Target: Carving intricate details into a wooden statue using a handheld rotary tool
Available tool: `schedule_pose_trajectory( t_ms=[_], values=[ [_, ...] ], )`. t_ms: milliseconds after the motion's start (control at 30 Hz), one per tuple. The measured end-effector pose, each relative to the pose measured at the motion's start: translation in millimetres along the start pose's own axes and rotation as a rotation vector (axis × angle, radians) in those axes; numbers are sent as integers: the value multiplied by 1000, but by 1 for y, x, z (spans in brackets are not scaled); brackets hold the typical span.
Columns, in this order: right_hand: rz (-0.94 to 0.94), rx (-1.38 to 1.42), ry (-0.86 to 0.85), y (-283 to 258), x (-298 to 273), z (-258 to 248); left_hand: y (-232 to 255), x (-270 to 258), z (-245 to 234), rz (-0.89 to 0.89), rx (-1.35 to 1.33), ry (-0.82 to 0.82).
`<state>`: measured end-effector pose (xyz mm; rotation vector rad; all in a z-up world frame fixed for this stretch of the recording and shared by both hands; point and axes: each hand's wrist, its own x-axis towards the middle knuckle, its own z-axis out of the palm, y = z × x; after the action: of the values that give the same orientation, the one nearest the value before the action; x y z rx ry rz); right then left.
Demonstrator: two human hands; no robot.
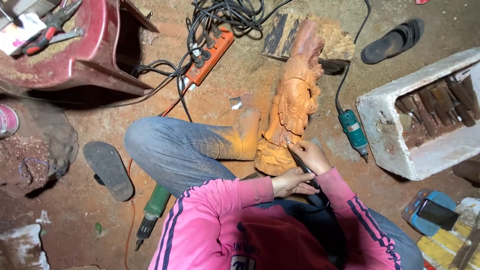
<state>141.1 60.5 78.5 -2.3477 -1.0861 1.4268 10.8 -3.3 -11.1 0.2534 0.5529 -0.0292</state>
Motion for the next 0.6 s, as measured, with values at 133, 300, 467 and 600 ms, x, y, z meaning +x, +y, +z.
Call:
schedule_pose_trajectory(
  t_ms=[133,300,467,600],
  values=[
    [-13,-60,-26,-5,1,-1,5,1,4,-24,-52,11],
    [-43,-103,-47,-14,-2,-5,6,-2,8,-45,-75,22],
    [-86,-139,-31,-14,-7,-3,-4,-2,4,-50,-80,11],
    [-100,-126,-21,-4,-2,0,-6,2,5,-46,-79,38]
  ],
)
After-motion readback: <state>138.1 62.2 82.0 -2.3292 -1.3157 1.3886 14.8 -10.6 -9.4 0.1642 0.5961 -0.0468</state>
